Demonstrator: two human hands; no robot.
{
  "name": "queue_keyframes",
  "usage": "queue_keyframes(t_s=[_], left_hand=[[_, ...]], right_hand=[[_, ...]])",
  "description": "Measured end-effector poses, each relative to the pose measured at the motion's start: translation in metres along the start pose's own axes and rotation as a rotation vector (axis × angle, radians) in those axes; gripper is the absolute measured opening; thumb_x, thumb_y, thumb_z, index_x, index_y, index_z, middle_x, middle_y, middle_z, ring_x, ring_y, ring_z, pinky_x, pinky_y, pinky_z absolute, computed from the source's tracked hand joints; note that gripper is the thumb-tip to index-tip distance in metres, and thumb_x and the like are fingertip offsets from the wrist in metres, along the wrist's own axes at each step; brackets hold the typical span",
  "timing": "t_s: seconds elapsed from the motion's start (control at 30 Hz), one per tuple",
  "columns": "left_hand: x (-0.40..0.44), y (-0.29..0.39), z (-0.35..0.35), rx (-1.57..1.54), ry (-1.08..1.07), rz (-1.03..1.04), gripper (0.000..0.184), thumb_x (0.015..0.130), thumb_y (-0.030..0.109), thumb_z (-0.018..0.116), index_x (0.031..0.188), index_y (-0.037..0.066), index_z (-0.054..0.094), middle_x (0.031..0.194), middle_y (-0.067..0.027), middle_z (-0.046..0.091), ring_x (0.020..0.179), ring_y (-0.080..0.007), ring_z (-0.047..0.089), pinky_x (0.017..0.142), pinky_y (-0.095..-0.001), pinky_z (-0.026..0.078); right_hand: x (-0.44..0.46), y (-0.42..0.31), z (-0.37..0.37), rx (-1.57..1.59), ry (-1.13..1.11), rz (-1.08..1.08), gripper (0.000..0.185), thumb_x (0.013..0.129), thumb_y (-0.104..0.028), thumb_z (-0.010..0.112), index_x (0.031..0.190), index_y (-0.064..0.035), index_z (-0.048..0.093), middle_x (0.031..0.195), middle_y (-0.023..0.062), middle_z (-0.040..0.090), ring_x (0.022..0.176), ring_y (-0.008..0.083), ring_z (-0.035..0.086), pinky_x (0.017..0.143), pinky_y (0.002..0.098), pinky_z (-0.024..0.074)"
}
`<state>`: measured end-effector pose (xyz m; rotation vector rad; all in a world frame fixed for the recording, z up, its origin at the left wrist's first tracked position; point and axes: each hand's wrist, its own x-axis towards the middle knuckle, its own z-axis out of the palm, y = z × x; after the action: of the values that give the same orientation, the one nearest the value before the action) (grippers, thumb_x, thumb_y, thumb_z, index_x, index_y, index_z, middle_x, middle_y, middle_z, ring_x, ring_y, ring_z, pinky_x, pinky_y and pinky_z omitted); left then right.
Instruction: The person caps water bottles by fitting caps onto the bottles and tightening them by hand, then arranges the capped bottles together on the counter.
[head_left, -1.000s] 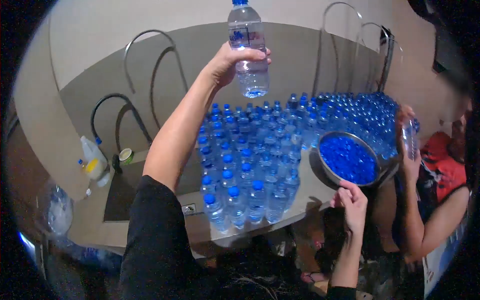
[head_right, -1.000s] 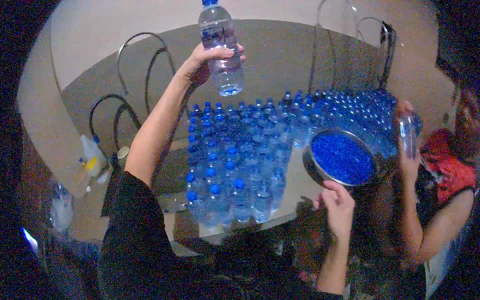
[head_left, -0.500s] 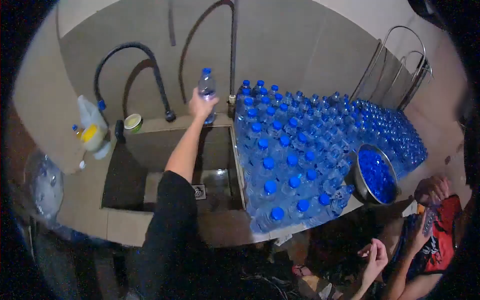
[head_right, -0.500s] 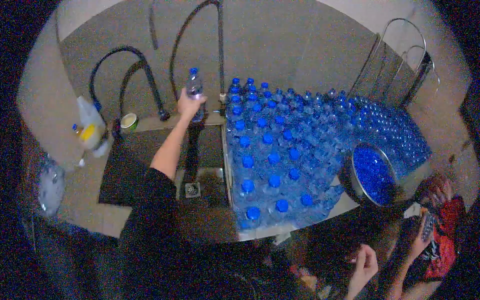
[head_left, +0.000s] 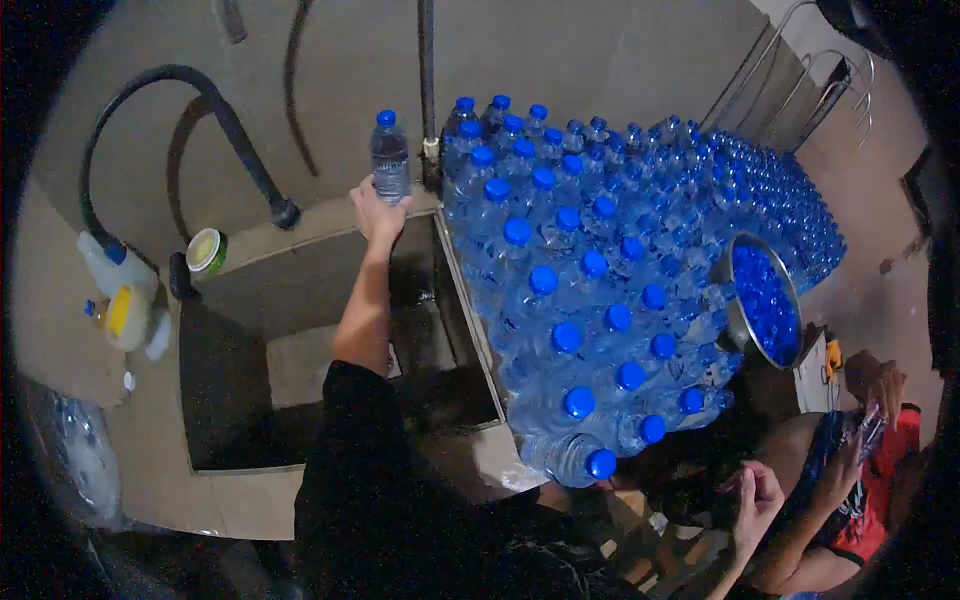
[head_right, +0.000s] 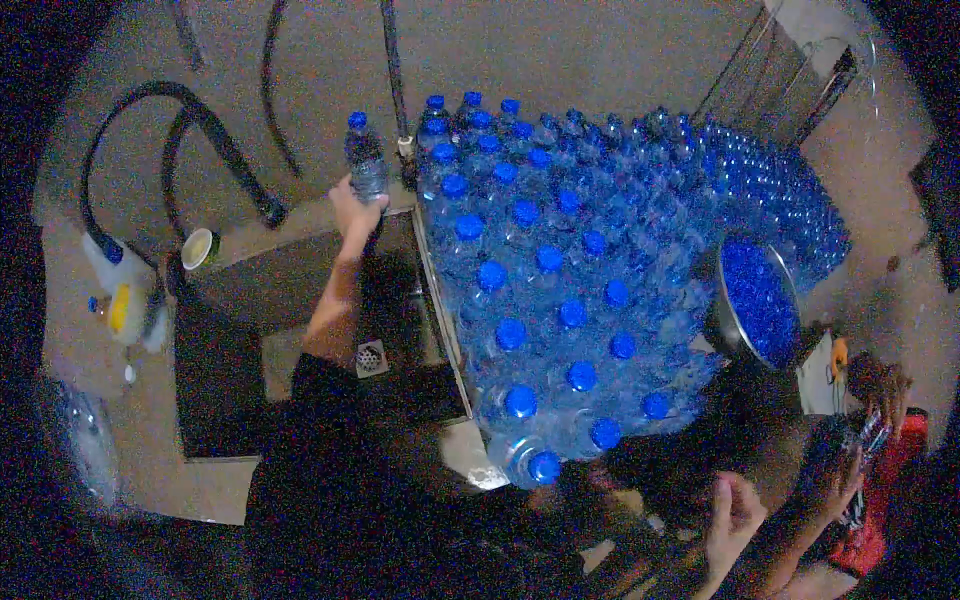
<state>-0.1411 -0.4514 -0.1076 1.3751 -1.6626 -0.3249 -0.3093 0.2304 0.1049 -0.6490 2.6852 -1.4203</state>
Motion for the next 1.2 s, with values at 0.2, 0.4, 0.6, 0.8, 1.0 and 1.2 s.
queue_keyframes(t_s=[0.2,0.4,0.6,0.8,1.0,1.2], left_hand=[[0.007,-0.009,0.012,-0.404,-0.216,-0.070,0.097,0.055,0.018,0.090,0.137,-0.001,0.041,0.126,-0.0163,0.056,0.118,-0.0298,0.055,0.099,-0.0396,0.045],[-0.020,0.053,-0.093,-0.461,0.217,-0.030,0.046,0.081,0.002,0.071,0.124,-0.003,0.055,0.093,-0.0022,0.055,0.075,-0.0074,0.052,0.071,-0.0221,0.047],[-0.054,0.194,-0.184,-0.478,0.091,0.332,0.023,0.090,0.008,0.067,0.112,0.002,0.066,0.093,-0.0017,0.059,0.079,-0.0081,0.054,0.071,-0.0220,0.046],[-0.095,0.334,-0.176,0.197,-0.615,0.736,0.026,0.083,0.030,0.070,0.103,0.012,0.071,0.088,-0.0102,0.070,0.076,-0.0233,0.066,0.072,-0.0347,0.052],[-0.086,0.394,-0.149,0.239,-0.714,0.465,0.032,0.089,0.035,0.066,0.110,0.011,0.071,0.096,-0.0102,0.072,0.087,-0.0225,0.069,0.078,-0.0357,0.052],[-0.019,0.378,-0.079,0.669,-0.406,0.603,0.037,0.089,0.040,0.063,0.116,0.016,0.068,0.107,-0.0098,0.071,0.101,-0.0303,0.066,0.088,-0.0421,0.052]], right_hand=[[0.025,-0.004,0.009,-0.170,-0.122,-0.027,0.014,0.093,-0.009,0.063,0.099,0.0028,0.067,0.087,0.0042,0.065,0.080,0.0102,0.056,0.073,0.0253,0.0469],[0.114,0.027,0.014,0.016,0.102,-0.158,0.020,0.094,-0.011,0.061,0.106,0.0043,0.066,0.092,0.0049,0.067,0.081,0.0096,0.058,0.074,0.0260,0.0489],[0.291,0.097,0.027,-0.534,0.287,-0.587,0.029,0.087,-0.010,0.064,0.115,-0.0028,0.065,0.112,0.0176,0.066,0.099,0.0354,0.062,0.088,0.0407,0.0498],[0.385,0.170,0.038,-0.777,-0.259,-0.532,0.032,0.083,-0.015,0.066,0.115,-0.0075,0.066,0.117,0.0199,0.063,0.106,0.0409,0.058,0.093,0.0451,0.0476],[0.390,0.168,0.031,-0.382,-0.109,-0.650,0.022,0.079,-0.010,0.068,0.099,-0.0018,0.068,0.099,0.0238,0.067,0.094,0.0428,0.063,0.085,0.0472,0.0511],[0.410,0.184,0.016,-0.641,-0.334,-0.551,0.026,0.079,-0.002,0.061,0.105,-0.0008,0.065,0.094,0.0232,0.068,0.081,0.0417,0.065,0.073,0.0469,0.0513]])
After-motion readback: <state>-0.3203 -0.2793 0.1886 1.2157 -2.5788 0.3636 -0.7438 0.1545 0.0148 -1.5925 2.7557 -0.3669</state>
